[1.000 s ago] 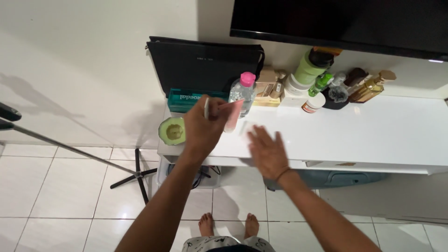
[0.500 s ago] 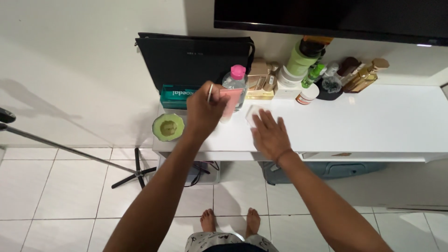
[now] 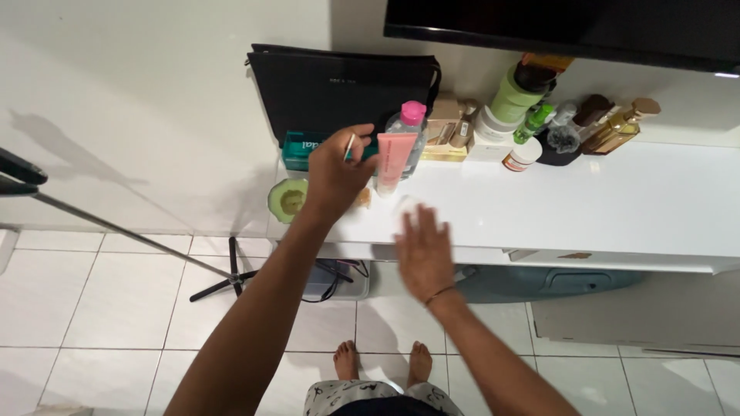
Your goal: Cleaning the surface of a dresser and a TV remote control with a wipe.
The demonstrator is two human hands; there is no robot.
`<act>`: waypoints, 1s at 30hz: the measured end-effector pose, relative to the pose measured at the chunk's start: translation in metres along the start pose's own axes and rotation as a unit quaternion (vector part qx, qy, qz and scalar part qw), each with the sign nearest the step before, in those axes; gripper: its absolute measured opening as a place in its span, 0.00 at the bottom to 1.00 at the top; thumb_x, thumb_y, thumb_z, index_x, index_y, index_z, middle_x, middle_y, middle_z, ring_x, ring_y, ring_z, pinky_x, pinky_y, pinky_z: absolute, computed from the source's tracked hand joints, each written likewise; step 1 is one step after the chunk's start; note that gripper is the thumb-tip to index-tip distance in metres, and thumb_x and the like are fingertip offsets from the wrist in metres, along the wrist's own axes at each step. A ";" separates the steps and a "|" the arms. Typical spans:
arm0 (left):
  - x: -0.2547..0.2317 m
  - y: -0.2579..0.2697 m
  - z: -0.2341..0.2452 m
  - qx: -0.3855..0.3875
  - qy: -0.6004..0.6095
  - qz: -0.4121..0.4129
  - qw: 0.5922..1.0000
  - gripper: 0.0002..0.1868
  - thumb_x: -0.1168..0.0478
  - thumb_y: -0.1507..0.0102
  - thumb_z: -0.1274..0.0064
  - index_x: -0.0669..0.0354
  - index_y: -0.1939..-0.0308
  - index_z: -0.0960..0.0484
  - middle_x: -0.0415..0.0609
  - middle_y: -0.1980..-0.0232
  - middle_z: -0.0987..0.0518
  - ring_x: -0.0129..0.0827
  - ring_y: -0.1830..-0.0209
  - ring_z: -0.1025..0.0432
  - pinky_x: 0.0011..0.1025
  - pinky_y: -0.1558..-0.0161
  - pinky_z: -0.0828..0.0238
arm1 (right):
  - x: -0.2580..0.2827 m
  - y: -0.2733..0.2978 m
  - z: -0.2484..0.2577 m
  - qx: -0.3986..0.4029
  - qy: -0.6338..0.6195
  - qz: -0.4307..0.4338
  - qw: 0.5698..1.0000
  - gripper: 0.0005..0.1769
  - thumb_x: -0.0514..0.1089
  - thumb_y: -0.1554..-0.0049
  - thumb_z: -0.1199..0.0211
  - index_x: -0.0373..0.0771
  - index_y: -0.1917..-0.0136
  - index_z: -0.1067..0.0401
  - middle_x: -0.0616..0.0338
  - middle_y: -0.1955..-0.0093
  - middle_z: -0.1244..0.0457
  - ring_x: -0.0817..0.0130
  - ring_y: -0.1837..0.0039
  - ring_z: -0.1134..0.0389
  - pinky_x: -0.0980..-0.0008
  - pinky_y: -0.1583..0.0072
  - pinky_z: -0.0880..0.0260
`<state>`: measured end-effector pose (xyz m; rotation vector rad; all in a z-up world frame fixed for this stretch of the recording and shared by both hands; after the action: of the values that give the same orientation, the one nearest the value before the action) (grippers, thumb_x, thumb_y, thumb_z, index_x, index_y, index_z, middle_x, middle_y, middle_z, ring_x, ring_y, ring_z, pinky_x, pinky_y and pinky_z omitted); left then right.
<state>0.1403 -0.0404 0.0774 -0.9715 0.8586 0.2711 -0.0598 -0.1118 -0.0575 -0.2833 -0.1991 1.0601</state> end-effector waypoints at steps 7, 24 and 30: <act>0.032 0.057 0.002 0.039 -0.107 0.099 0.989 0.08 0.65 0.32 0.40 0.55 0.64 0.24 0.51 0.61 0.19 0.38 0.64 0.21 0.30 0.64 0.23 | 0.022 0.013 0.021 0.015 -0.124 0.005 0.992 0.26 0.52 0.33 0.55 0.46 0.24 0.37 0.54 0.18 0.49 0.57 0.17 0.53 0.43 0.22 0.59; 0.030 0.126 -0.015 0.208 -0.155 0.045 0.965 0.19 0.67 0.41 0.41 0.70 0.50 0.31 0.63 0.57 0.22 0.46 0.60 0.23 0.37 0.59 0.21 | 0.013 0.021 0.021 -0.039 -0.100 -0.004 0.994 0.28 0.48 0.37 0.49 0.33 0.27 0.37 0.39 0.21 0.48 0.41 0.19 0.51 0.42 0.23 0.51; -0.015 0.111 0.067 0.095 -0.116 0.362 0.920 0.32 0.68 0.46 0.43 0.72 0.40 0.38 0.64 0.56 0.22 0.46 0.68 0.22 0.43 0.65 0.21 | 0.060 0.009 0.028 -0.003 -0.124 0.055 0.991 0.30 0.49 0.36 0.49 0.32 0.25 0.41 0.36 0.20 0.51 0.40 0.18 0.54 0.44 0.23 0.54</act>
<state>0.1033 0.0788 0.0391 -0.3925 0.9781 0.9010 -0.0472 -0.0516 -0.0319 -0.1684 -0.4134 1.2033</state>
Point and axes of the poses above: each hand's wrist, its own y-axis away from the middle knuckle, its own z-axis out of the back of the hand, x = y × z, the point moved 2 cm from there along -y, towards the middle knuckle
